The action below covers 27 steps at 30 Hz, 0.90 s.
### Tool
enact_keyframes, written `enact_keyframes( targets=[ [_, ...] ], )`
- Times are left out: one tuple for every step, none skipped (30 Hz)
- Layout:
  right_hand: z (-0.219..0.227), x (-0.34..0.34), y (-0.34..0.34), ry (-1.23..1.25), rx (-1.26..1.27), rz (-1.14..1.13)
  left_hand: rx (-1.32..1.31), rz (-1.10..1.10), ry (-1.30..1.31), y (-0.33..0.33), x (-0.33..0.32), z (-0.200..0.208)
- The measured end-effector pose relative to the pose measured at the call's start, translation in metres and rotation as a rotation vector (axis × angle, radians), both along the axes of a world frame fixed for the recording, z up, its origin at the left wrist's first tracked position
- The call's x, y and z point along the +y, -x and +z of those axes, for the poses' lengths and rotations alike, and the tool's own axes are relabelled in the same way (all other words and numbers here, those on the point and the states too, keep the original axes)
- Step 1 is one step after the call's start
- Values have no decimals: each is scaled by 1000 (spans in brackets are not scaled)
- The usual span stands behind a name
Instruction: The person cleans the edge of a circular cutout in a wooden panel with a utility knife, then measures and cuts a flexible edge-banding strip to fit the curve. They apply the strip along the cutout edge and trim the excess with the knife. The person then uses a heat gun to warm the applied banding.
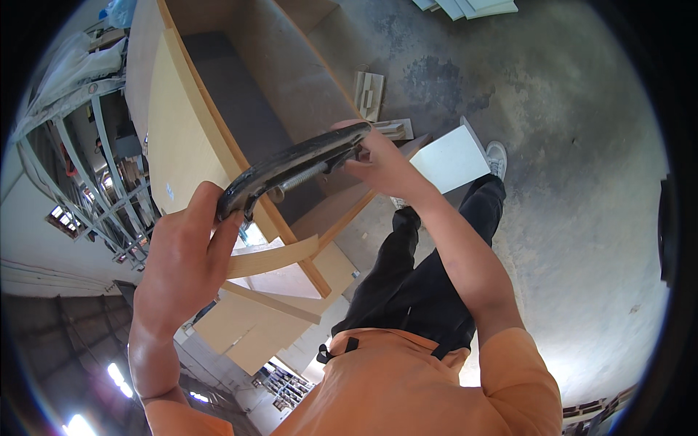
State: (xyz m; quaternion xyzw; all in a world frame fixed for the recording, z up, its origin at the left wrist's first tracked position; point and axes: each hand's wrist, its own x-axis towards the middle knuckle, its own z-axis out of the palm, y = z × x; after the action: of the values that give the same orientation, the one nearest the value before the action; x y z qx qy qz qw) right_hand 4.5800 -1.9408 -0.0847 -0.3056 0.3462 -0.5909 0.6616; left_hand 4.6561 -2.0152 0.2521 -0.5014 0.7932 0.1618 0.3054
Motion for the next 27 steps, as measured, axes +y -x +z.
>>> enact_keyframes(
  targets=[
    [-2, 3, 1, -114, -155, 76, 1, 11, 4, -1, 0, -1],
    [-5, 5, 3, -226, -310, 152, 41, -18, 10, -2, 0, -2],
    [-9, 7, 6, -208, -289, 188, 67, -23, 18, -3, 0, -3],
    [-14, 8, 8, -190, -269, 224, 93, -28, 26, -4, 0, -4],
    [-18, 9, 9, -177, -260, 259, 83, -25, 24, -4, 0, -4],
    [-20, 10, 7, -152, -25, 221, 73, -23, 21, -5, 0, -4],
    [-22, 11, 3, -131, 202, 181, 56, -10, 29, -6, -1, -4],
    [-23, 11, -1, -107, 428, 141, 69, -19, 25, -7, -1, -4],
    [-23, 12, -9, -51, 494, -50, 73, -15, 31, -8, -1, -4],
    [-21, 13, -19, 6, 556, -241, 56, 12, 34, -8, -1, -4],
    [-20, 13, -29, 58, 614, -437, 80, 3, 32, -8, -2, -4],
    [-19, 14, -37, -17, 549, -427, 82, 16, 28, -8, -2, -4],
    [-18, 15, -45, -95, 480, -419, 69, 56, 22, -8, -3, -4],
    [-19, 15, -51, -162, 400, -406, 72, 15, 23, -7, -3, -4],
    [-20, 16, -56, -162, 423, -398, 58, 5, 19, -6, -3, -4],
    [-22, 17, -60, -156, 436, -384, 44, 15, 16, -5, -3, -4],
    [-23, 17, -63, -136, 447, -397, 38, -23, 11, -4, -3, -4],
    [-22, 17, -68, -142, 526, -359, 32, -41, 13, -4, -3, -4],
    [-21, 17, -73, -134, 601, -347, 26, -58, 13, -3, -2, -4],
    [-18, 17, -78, -143, 664, -326, -1, -58, 0, -3, -2, -3],
    [-15, 18, -82, -133, 667, -338, -28, -58, -12, -3, -2, -2],
    [-12, 17, -85, -135, 660, -346, -54, -59, -8, -4, -3, -2],
    [-11, 17, -86, -148, 655, -322, -47, -69, -22, -5, -3, -2],
    [-10, 17, -85, -169, 437, -316, -38, -79, -20, -6, -4, -2],
    [-12, 17, -83, -199, 221, -271, -30, -88, -17, -9, -4, -2],
    [-15, 18, -80, -187, -2, -241, -15, -88, -20, -11, -6, -2],
    [-21, 19, -74, -219, -120, -138, 0, -85, -24, -14, -6, -3]
  ],
)
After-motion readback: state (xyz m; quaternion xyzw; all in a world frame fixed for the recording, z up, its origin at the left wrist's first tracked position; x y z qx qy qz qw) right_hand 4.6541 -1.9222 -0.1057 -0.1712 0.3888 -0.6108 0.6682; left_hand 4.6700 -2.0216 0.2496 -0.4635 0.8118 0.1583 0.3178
